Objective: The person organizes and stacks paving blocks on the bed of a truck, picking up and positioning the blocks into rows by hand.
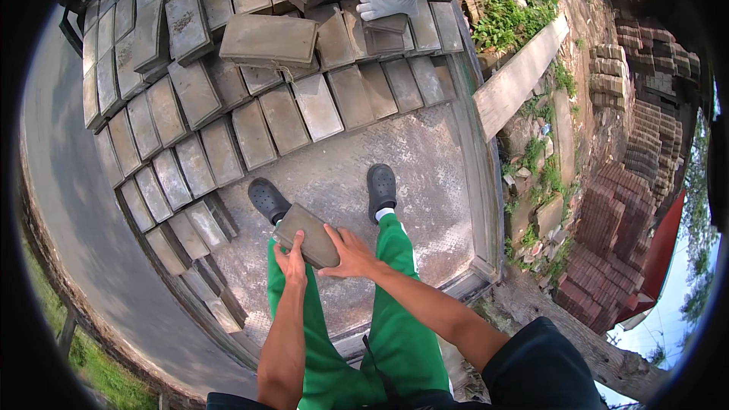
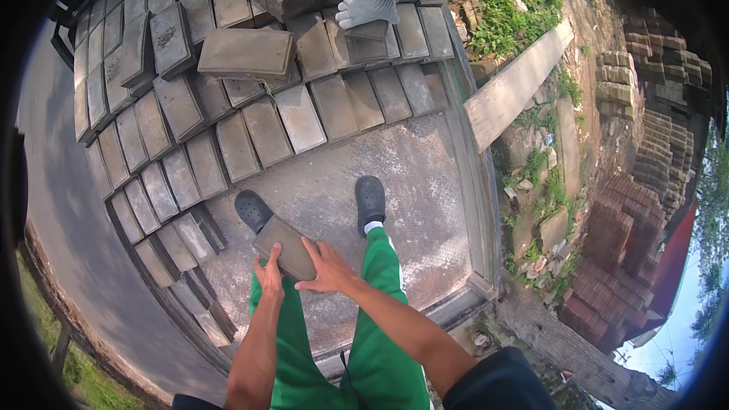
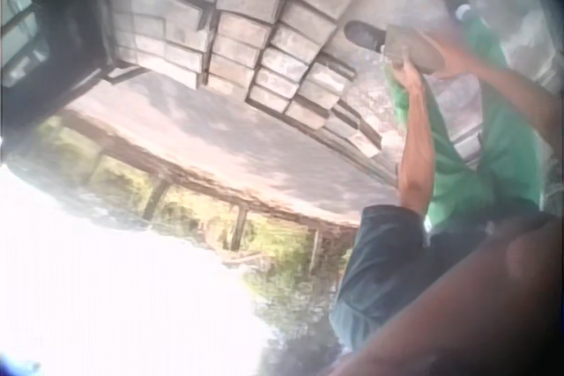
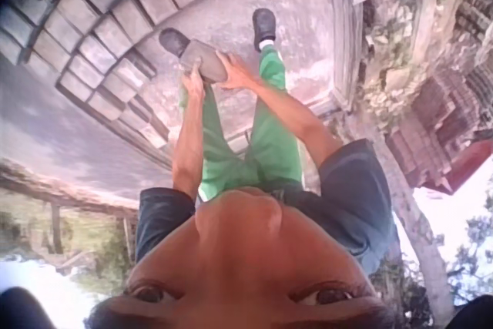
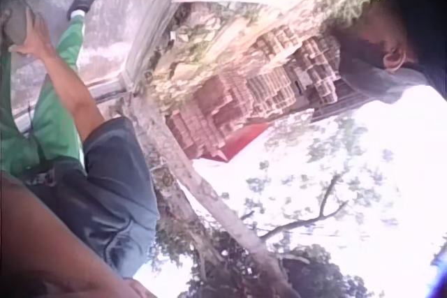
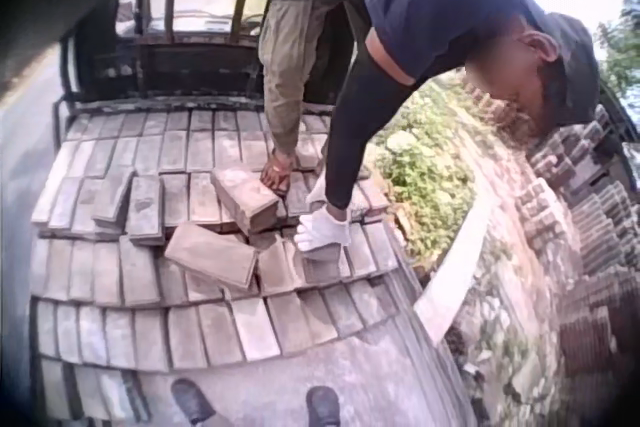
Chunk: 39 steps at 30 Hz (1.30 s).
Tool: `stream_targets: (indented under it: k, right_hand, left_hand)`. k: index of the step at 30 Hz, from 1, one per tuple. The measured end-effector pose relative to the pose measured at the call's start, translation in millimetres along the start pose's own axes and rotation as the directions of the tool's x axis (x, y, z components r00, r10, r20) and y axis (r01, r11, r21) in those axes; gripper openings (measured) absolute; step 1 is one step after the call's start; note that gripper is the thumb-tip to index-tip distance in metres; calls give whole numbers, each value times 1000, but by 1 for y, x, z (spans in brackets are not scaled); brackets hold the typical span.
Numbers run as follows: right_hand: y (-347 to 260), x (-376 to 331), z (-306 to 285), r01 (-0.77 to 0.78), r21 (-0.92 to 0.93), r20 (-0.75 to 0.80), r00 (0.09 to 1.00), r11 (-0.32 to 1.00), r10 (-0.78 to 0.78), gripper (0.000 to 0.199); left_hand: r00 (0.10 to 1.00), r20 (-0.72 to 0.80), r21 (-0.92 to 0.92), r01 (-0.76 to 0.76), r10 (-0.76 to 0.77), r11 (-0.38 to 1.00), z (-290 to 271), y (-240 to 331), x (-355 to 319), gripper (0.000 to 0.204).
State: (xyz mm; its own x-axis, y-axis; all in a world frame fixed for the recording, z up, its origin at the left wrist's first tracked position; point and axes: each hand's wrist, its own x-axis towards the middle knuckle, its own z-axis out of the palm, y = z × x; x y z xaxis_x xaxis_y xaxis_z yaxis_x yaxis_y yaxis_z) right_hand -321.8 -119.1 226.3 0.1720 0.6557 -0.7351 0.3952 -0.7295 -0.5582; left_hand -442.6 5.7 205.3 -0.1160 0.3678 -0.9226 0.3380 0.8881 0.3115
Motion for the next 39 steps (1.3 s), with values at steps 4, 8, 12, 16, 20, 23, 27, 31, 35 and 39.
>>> stream_targets:
  k: [4,8,12,16,20,23,27,31,35,39]
  right_hand:
    - [33,-15,5,-77,409,-132,981,909,142,104]
    - [49,-39,-4,-397,849,237,876,350,419,91]
    - [51,-56,-5,-357,912,403,870,-203,282,80]
    - [52,-56,-10,-163,916,260,937,-366,232,71]
    - [56,-46,-31,-29,875,163,958,-484,237,68]
    - [73,-35,-51,46,885,140,923,-464,359,72]
    - [133,-29,-76,-71,891,282,861,-448,424,78]
    - [173,-46,-124,-162,955,276,798,-250,536,80]
    - [228,-52,-153,-224,963,268,786,-146,558,74]
    - [257,-63,-169,-252,947,319,819,-199,477,66]
  left_hand:
    - [997,0,88,-81,82,993,4,8,-9,90]
    - [969,145,-4,-202,201,979,17,43,-27,86]
    - [972,156,31,-181,174,983,38,71,-43,81]
    - [955,232,0,-188,183,982,65,78,-51,76]
    - [970,183,3,-163,160,987,99,65,-47,73]
    - [972,173,-16,-161,161,987,137,47,-43,74]
    - [994,72,8,-85,84,996,174,-5,-48,85]
    - [995,34,-136,95,-91,986,215,-51,-60,93]
    - [982,13,-208,185,-187,960,274,-79,-72,93]
    - [983,63,-183,180,-171,967,303,-86,-77,81]
